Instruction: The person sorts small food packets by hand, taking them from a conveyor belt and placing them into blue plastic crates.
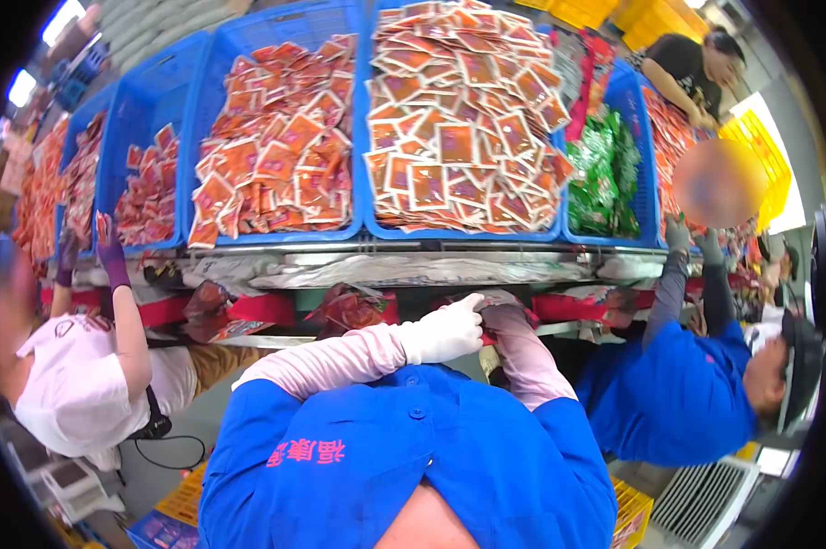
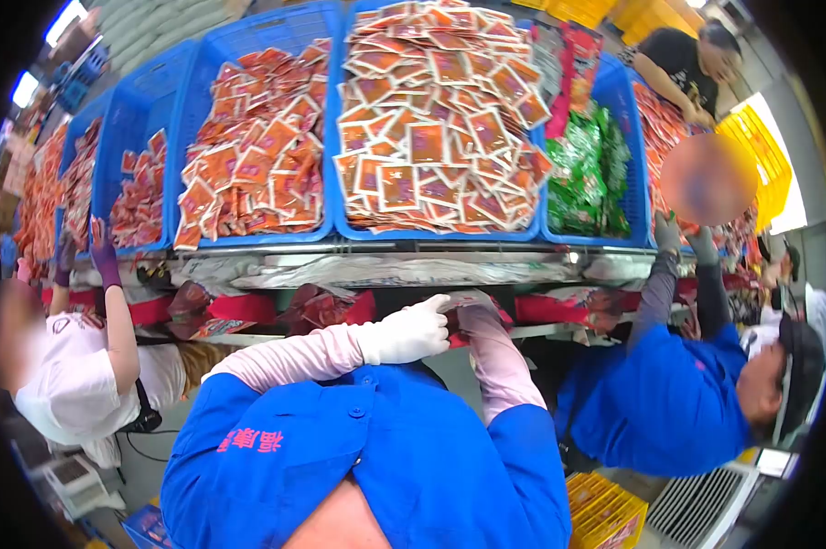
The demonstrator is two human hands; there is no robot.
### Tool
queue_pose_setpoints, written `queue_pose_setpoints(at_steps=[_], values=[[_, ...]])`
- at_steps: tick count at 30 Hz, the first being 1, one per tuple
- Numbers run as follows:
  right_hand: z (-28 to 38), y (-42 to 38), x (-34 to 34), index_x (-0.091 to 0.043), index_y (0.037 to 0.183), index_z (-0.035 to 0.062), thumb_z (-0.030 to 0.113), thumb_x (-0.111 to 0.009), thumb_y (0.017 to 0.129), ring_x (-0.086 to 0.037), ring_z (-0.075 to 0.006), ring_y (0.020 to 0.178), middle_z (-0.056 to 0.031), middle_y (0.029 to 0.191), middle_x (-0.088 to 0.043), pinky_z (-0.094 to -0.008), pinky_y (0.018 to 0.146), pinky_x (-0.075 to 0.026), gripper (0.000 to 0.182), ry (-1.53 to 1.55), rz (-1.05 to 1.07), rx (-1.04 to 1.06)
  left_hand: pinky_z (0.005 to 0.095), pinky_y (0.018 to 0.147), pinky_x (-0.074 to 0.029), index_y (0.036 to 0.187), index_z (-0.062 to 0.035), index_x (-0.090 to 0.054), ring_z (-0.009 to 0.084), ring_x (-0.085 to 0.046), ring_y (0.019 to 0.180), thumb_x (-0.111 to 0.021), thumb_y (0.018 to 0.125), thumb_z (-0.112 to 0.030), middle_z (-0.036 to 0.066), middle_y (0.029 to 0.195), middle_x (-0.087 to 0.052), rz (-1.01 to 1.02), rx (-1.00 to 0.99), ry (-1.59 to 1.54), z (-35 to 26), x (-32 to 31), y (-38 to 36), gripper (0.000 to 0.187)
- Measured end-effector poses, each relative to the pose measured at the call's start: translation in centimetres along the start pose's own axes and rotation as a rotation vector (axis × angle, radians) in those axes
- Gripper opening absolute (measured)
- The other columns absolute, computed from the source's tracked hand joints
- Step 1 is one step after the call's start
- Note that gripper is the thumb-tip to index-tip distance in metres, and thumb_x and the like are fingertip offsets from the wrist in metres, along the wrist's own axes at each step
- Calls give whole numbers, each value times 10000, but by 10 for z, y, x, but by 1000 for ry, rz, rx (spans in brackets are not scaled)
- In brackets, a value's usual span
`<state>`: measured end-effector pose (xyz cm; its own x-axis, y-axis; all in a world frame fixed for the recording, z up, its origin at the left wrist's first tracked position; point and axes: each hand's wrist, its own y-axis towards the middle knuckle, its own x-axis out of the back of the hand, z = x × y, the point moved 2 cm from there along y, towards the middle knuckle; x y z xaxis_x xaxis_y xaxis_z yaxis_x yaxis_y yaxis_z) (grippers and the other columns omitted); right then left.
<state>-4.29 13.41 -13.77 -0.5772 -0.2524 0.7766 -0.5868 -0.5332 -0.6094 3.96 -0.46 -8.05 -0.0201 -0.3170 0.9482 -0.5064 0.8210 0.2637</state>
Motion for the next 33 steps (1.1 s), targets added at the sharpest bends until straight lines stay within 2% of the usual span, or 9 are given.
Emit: queue_pose_setpoints(at_steps=[6,9,10,13,18,22,25,29,33], values=[[22,8,-4,-699,1165,25,337,-673,850,-663,-332,1093,-242,1143,-687,-424,957,-512,444,39,8,114,461,1015,-409,755,-146,-660,204,-627,878,-613,765,-142,9,767,-630,-105,168,-52,27,31,-41,48],[39,-25,35,-687,1194,96,385,-633,886,-660,-370,1048,-208,1099,-702,-442,927,-516,426,22,421,179,427,870,-499,783,-123,-653,262,-641,893,-662,737,-147,42,842,-658,75,550,-72,68,104,-59,53],[47,-42,63,-694,1201,140,399,-626,897,-661,-374,1019,-184,1080,-707,-438,901,-522,405,111,427,183,415,792,-520,825,-88,-643,311,-637,887,-708,705,-141,80,914,-666,-502,597,10,92,97,-91,147],[67,-33,121,-715,991,95,225,-612,852,-697,-361,863,-164,884,-715,-446,787,-551,216,160,-246,273,479,866,-497,1026,-58,-668,390,-644,967,-724,750,-120,155,986,-673,-815,1023,348,166,106,-137,289],[83,109,140,-631,1164,22,353,-707,866,-675,-385,983,-236,1068,-695,-451,870,-536,451,243,-738,-161,485,917,-499,1107,-12,-661,371,-661,1031,-690,856,-209,228,1059,-686,-257,1438,7,228,48,-181,321],[63,130,136,-697,1102,43,279,-678,876,-692,-337,937,-200,990,-701,-442,825,-549,327,282,-688,-201,438,835,-531,1191,-5,-646,342,-696,899,-604,901,-114,217,1020,-708,-755,1209,38,207,62,-202,313],[47,84,133,-729,998,23,165,-660,854,-697,-250,802,-155,844,-725,-361,761,-520,214,733,-815,-62,271,739,-503,1188,13,-640,87,-620,825,-592,953,-80,61,971,-702,-1058,1223,-661,176,85,-175,257],[57,42,97,-665,1178,35,306,-676,943,-575,-87,973,24,1067,-678,-289,881,-454,358,1543,-710,201,298,774,-492,1113,-15,-649,144,-618,828,-619,920,-26,48,971,-690,-777,951,-725,112,70,-82,196],[45,-49,74,-579,1308,52,235,-733,920,-610,-115,1019,-29,1127,-651,-293,872,-508,456,1777,-616,262,448,930,-483,1074,-34,-635,359,-608,1062,-699,750,-45,161,1080,-636,-530,560,-351,44,63,6,330]])
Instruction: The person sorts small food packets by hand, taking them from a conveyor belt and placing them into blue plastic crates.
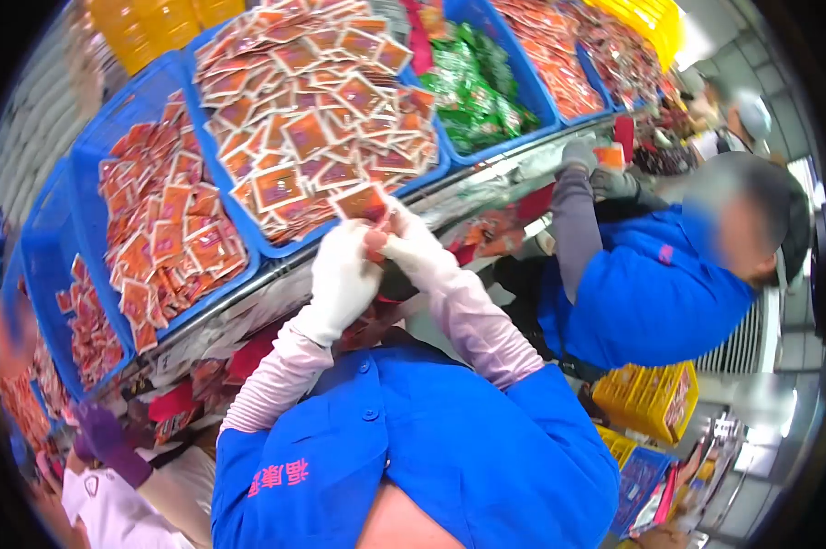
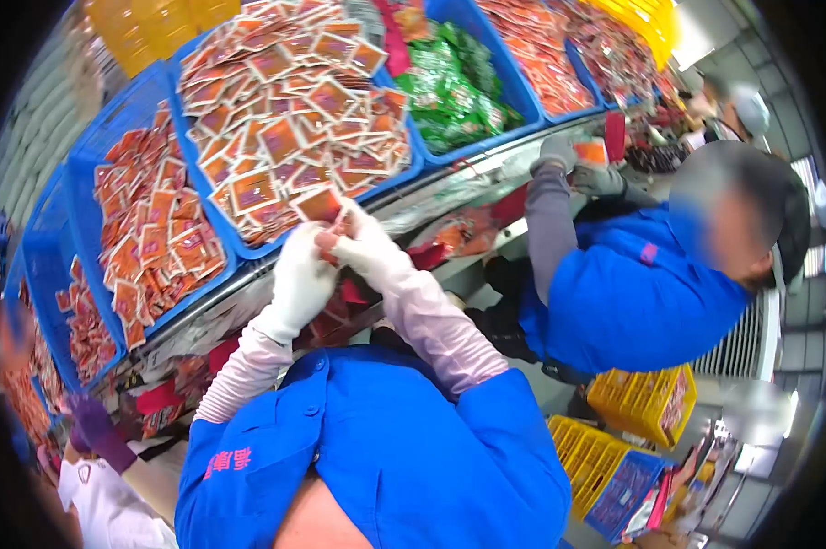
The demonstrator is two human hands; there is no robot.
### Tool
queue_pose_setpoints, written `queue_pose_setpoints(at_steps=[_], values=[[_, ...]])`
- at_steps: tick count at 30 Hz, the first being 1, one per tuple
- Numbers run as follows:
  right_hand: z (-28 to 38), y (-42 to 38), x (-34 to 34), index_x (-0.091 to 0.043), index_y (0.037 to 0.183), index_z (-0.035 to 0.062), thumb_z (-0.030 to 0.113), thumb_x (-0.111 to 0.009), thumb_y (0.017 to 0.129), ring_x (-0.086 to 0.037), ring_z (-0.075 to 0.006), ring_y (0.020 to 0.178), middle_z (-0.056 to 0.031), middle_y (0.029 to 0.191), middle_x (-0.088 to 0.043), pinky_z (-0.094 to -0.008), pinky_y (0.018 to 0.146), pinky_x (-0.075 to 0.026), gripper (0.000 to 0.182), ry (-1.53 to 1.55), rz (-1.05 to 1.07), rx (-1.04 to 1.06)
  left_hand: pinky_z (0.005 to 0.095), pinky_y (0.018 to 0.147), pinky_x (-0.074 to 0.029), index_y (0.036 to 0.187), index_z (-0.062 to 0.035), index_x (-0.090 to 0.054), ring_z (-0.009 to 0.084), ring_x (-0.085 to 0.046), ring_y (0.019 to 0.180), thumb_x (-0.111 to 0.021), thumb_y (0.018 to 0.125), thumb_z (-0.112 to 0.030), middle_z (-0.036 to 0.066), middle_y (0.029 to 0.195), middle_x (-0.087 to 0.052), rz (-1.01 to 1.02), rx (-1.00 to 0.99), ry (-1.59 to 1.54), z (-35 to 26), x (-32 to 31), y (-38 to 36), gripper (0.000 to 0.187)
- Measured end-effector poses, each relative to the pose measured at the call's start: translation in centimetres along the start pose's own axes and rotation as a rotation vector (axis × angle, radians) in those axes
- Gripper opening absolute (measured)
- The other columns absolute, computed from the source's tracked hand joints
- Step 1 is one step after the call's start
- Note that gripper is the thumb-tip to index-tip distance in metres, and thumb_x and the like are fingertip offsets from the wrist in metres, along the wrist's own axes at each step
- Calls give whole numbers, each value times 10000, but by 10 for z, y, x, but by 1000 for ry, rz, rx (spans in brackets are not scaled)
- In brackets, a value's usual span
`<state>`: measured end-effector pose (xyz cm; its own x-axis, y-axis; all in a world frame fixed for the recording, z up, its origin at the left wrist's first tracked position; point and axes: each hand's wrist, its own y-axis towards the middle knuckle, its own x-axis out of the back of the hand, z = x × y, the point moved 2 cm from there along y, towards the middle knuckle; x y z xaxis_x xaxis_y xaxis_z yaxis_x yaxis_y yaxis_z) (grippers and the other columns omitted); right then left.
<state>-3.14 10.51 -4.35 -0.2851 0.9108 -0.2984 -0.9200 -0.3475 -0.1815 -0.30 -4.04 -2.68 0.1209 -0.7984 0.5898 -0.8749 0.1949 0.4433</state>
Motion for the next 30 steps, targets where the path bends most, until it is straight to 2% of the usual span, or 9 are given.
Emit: queue_pose_setpoints(at_steps=[6,9,10,12,13,18,22,27,30], values=[[41,-76,109,-597,1240,45,176,-728,921,-663,-111,823,-36,981,-698,-272,747,-547,369,-12,-575,322,452,1013,-441,1236,-29,-573,370,-547,1169,-815,736,-230,175,1263,-563,346,-291,-168,-60,-72,20,590],[13,-71,160,-638,1052,52,38,-632,898,-657,-115,768,-85,870,-704,-273,643,-506,155,-711,-387,34,433,968,-443,958,-77,-700,292,-630,990,-712,784,-219,106,1033,-671,531,-466,260,-48,-125,13,225],[21,-64,142,-676,1005,85,46,-639,847,-693,-213,728,-140,806,-700,-379,645,-530,167,-1013,-271,-274,424,960,-437,838,-102,-729,261,-653,921,-670,793,-208,74,915,-703,713,-460,500,-33,-138,8,129],[-9,-35,117,-702,1086,95,134,-629,840,-713,-363,924,-196,997,-732,-487,814,-552,259,-1742,160,-388,411,982,-419,677,-147,-728,208,-666,756,-612,738,-176,38,697,-685,483,-653,448,-24,-129,-7,135],[-36,-16,112,-717,1154,78,189,-648,840,-702,-343,1025,-182,1111,-723,-449,875,-554,340,-1843,336,-618,415,996,-414,677,-146,-726,206,-663,747,-612,728,-178,36,694,-681,575,-653,451,-29,-114,-12,129],[-165,21,100,-739,1129,92,265,-671,834,-689,-335,1059,-172,1129,-720,-442,908,-539,348,-1892,450,-427,440,1043,-396,646,-168,-679,213,-634,736,-614,716,-179,10,655,-627,664,-678,370,-27,-81,-64,97],[-210,48,84,-760,1104,107,341,-695,828,-675,-326,1094,-162,1148,-716,-434,941,-525,368,-1941,492,-316,425,862,-457,686,-150,-695,261,-638,743,-656,714,-197,40,684,-650,536,-330,97,-3,-19,-63,67],[16,51,-21,-756,901,71,268,-620,837,-695,-362,859,-190,887,-718,-441,812,-546,248,-1547,817,13,445,697,-515,740,-88,-677,327,-637,726,-672,682,-138,116,718,-631,-49,12,541,95,132,-34,77],[13,109,-73,-701,1017,47,225,-610,894,-680,-375,897,-201,876,-700,-469,832,-535,235,-1423,398,348,454,858,-466,1119,-112,-633,256,-583,1072,-747,750,-179,98,1122,-604,-29,324,890,187,150,-51,392]])
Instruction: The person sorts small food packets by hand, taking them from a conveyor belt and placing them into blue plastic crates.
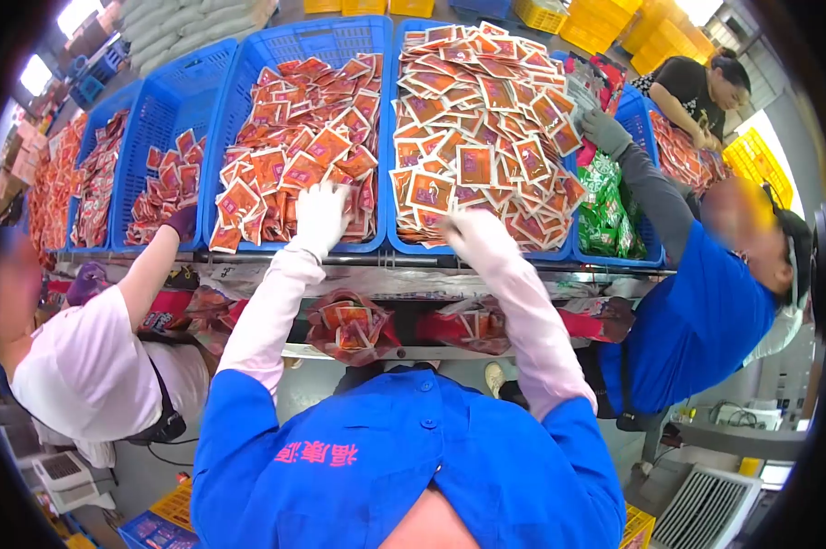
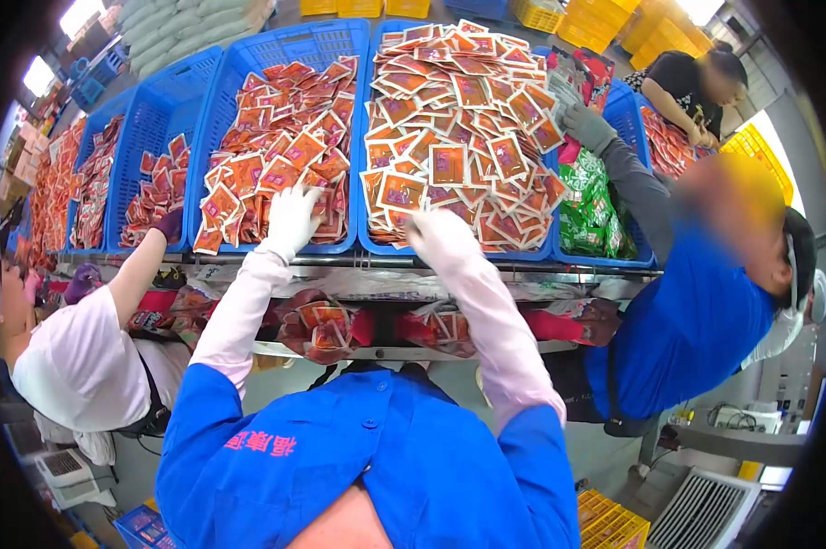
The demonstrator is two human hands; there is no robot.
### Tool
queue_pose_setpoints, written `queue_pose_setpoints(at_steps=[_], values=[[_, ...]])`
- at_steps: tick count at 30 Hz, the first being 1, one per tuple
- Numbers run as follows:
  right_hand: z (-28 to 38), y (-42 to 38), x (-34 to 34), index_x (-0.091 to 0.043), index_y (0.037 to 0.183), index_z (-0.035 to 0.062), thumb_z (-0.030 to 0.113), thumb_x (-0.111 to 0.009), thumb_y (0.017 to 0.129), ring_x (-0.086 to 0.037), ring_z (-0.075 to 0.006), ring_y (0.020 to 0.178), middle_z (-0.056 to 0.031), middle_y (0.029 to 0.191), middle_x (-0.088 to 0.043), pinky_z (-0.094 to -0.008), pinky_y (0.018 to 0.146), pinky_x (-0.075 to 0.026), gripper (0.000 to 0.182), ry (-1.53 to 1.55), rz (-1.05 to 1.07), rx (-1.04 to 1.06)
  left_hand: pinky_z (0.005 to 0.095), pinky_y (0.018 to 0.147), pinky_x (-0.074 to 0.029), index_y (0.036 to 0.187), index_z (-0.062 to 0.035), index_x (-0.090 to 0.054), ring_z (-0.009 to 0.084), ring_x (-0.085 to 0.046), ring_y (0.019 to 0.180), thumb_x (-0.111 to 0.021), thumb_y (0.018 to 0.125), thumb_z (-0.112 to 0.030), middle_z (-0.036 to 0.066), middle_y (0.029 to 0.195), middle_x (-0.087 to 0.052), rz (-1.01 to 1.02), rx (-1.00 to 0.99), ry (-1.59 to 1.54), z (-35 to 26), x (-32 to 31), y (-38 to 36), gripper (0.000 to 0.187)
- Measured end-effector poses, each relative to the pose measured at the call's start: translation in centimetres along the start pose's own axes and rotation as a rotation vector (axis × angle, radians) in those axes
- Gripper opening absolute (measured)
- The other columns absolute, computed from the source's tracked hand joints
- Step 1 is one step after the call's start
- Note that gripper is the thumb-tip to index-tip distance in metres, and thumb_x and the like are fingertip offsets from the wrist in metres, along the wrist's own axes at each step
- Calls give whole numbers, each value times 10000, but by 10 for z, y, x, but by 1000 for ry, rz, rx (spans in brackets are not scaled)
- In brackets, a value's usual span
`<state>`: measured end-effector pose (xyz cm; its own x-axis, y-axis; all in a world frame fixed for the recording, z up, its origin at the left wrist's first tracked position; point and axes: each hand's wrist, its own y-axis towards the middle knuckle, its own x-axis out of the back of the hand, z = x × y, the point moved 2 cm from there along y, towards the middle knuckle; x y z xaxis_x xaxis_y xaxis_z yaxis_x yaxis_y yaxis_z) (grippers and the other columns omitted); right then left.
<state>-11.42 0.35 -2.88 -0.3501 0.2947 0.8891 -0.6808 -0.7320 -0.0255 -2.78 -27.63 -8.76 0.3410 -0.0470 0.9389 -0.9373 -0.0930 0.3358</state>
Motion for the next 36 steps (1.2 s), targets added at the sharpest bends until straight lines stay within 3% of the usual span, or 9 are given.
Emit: queue_pose_setpoints(at_steps=[3,6,9,12,17,24,27,31,36], values=[[-7,64,-56,-540,1326,90,288,-690,878,-656,-359,1040,-208,1219,-640,-452,930,-523,512,-211,-241,-162,436,814,-504,976,-142,-702,269,-652,964,-708,793,-223,73,975,-674,178,22,206,14,-49,-2,200],[-26,77,-83,-682,1166,87,294,-693,867,-681,-350,948,-163,1033,-710,-446,884,-540,364,-242,-234,-246,440,757,-538,834,-139,-737,297,-708,863,-630,850,-257,85,843,-720,164,35,147,27,-67,-8,160],[-28,53,-54,-721,1073,69,302,-636,926,-678,-363,884,-203,896,-704,-433,793,-532,288,270,-462,-246,455,800,-527,925,-42,-708,312,-701,896,-592,863,-205,172,910,-708,185,339,-409,31,-16,-7,209],[-15,21,-40,-719,1131,70,281,-637,945,-665,-172,812,-82,876,-725,-305,791,-512,293,841,-367,-330,399,784,-517,953,-18,-677,326,-664,831,-622,847,-110,159,832,-660,141,350,-990,-7,23,2,151],[22,-72,-33,-517,1363,54,245,-747,889,-591,-88,917,-3,1048,-646,-264,858,-478,560,1470,-344,-247,400,859,-514,1071,-35,-654,351,-636,983,-733,788,-92,146,1023,-651,37,-289,-803,-177,69,-5,299],[-71,-243,64,-608,1201,35,192,-713,903,-659,-135,917,-49,1013,-698,-317,769,-543,353,1021,-995,-581,431,984,-466,1153,-73,-657,290,-605,1103,-819,708,-180,93,1169,-658,173,-801,-1077,-326,75,-15,486],[-114,-265,51,-658,1153,43,43,-621,871,-712,-249,833,-143,968,-727,-356,756,-555,283,212,-575,-644,449,1048,-398,1054,-84,-692,256,-589,1126,-767,744,-254,101,1115,-665,310,-985,-626,-380,18,-33,361],[-128,-221,-16,-750,1047,114,270,-716,832,-697,-391,880,-219,899,-712,-449,773,-553,267,-81,359,-835,426,1037,-395,720,-136,-704,224,-642,800,-596,785,-207,43,747,-662,233,-1084,-365,-366,-22,-55,145],[-103,-155,-32,-756,1032,107,286,-706,834,-703,-372,886,-216,915,-717,-441,794,-554,272,-108,467,-568,423,948,-416,678,-145,-684,211,-636,798,-597,753,-174,40,750,-656,140,-1181,-427,-321,2,-93,118]])
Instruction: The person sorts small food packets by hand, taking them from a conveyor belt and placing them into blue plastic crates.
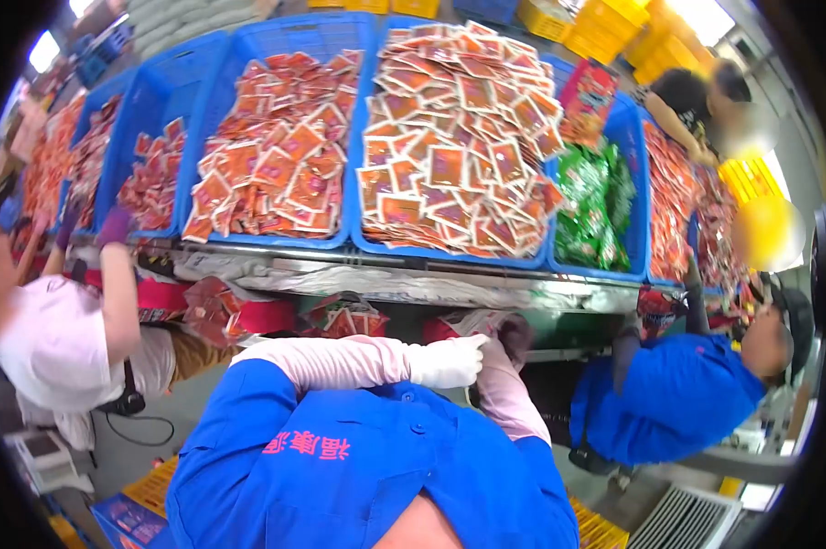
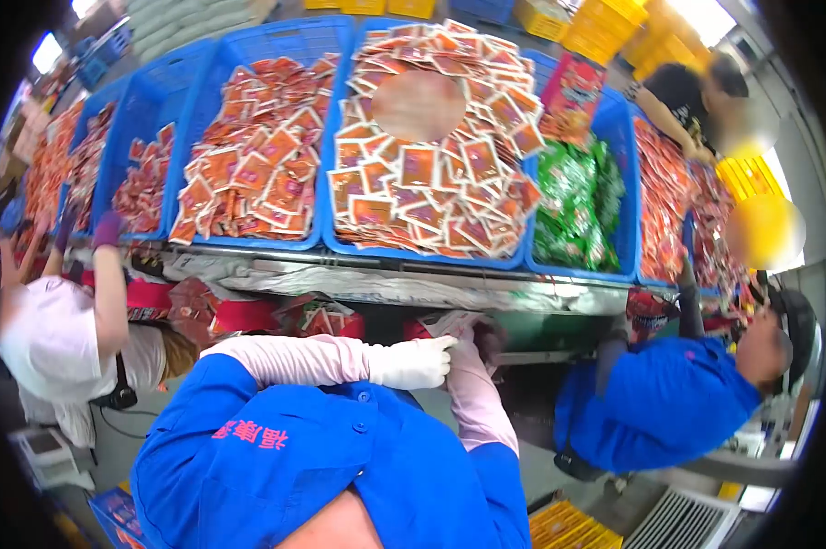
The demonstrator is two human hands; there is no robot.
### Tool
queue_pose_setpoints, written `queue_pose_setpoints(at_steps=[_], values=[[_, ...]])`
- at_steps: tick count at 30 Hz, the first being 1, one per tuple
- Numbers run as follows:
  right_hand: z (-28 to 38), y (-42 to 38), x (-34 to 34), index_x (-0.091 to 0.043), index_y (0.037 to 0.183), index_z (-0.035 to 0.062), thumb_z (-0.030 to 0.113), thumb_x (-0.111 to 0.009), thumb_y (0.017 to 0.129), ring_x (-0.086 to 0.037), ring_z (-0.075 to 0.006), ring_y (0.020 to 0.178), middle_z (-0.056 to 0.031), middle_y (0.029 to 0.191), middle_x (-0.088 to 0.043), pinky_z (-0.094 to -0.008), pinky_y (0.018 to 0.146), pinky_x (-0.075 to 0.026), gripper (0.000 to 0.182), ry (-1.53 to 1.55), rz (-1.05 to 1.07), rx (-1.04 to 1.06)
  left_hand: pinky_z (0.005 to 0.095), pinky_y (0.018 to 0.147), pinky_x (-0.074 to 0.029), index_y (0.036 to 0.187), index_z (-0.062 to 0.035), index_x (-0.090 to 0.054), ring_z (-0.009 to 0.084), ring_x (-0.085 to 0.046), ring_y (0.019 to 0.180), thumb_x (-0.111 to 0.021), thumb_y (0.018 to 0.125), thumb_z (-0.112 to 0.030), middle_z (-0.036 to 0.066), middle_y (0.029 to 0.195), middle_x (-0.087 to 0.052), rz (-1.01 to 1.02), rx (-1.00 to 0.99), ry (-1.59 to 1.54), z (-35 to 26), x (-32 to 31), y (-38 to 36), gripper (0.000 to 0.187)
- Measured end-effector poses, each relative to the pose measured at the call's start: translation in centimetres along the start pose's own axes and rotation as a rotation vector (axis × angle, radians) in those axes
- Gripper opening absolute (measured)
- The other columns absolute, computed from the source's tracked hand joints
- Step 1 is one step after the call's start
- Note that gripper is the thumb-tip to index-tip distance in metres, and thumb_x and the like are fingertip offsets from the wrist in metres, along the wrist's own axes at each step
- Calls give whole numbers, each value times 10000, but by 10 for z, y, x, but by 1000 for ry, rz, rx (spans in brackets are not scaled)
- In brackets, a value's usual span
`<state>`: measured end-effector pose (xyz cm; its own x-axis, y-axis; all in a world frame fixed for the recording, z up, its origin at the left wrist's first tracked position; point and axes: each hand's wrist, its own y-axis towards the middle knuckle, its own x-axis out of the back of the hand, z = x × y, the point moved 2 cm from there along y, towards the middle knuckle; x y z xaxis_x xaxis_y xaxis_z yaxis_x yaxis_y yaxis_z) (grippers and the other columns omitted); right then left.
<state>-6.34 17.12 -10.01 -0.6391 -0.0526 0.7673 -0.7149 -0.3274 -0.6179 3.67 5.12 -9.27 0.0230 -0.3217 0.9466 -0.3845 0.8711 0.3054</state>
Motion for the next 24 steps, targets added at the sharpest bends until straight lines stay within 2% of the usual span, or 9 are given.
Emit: queue_pose_setpoints(at_steps=[2,4,7,8,10,12,16,19,24], values=[[20,9,9,-759,1025,103,293,-701,835,-705,-362,889,-215,923,-719,-438,804,-554,276,-37,18,74,413,943,-428,683,-138,-682,217,-631,808,-594,759,-159,46,756,-652,20,107,-102,10,16,-23,118],[40,9,11,-762,1018,99,301,-697,836,-708,-353,892,-213,931,-721,-434,814,-554,280,-57,46,128,406,873,-476,726,-121,-696,245,-643,823,-620,756,-165,60,775,-659,-268,304,-214,28,53,-44,93],[58,3,32,-767,1008,94,313,-689,837,-712,-338,896,-211,943,-724,-429,829,-554,289,-93,60,173,438,741,-520,790,-93,-704,305,-660,864,-714,718,-203,77,826,-674,-218,779,-42,89,108,-113,132],[67,-6,59,-764,1006,87,261,-643,859,-711,-326,873,-190,919,-728,-409,809,-559,258,-131,118,242,442,758,-521,821,-88,-696,315,-652,878,-724,738,-175,86,862,-674,-463,846,52,106,117,-150,124],[66,6,79,-734,883,77,249,-653,859,-688,-374,824,-181,816,-703,-455,766,-541,192,106,-263,599,449,791,-514,936,-95,-684,309,-640,920,-729,727,-143,102,952,-667,-339,1134,222,151,123,-214,219],[115,24,107,-684,1025,68,223,-666,888,-685,-369,853,-194,872,-699,-451,779,-540,209,87,-503,500,464,812,-501,1016,-108,-660,301,-610,1021,-760,747,-207,91,1033,-644,-388,1198,464,185,105,-256,304],[184,105,83,-596,1178,88,221,-726,856,-629,-336,1105,-130,1184,-646,-439,896,-540,372,-61,-541,273,434,801,-497,1058,-168,-678,261,-621,1048,-777,758,-304,75,1086,-661,160,1402,483,205,69,-265,344],[190,123,60,-636,1117,120,177,-733,829,-673,-312,988,-134,1140,-676,-408,870,-547,309,-91,-691,252,440,806,-510,994,-148,-711,265,-660,985,-733,796,-281,87,988,-696,155,1378,500,211,59,-275,240],[152,88,83,-697,1012,87,220,-680,922,-689,-195,799,-73,862,-718,-332,750,-530,161,595,-764,378,403,772,-528,899,-67,-716,287,-698,868,-657,816,-157,141,894,-721,-624,1398,-189,187,99,-284,136]])
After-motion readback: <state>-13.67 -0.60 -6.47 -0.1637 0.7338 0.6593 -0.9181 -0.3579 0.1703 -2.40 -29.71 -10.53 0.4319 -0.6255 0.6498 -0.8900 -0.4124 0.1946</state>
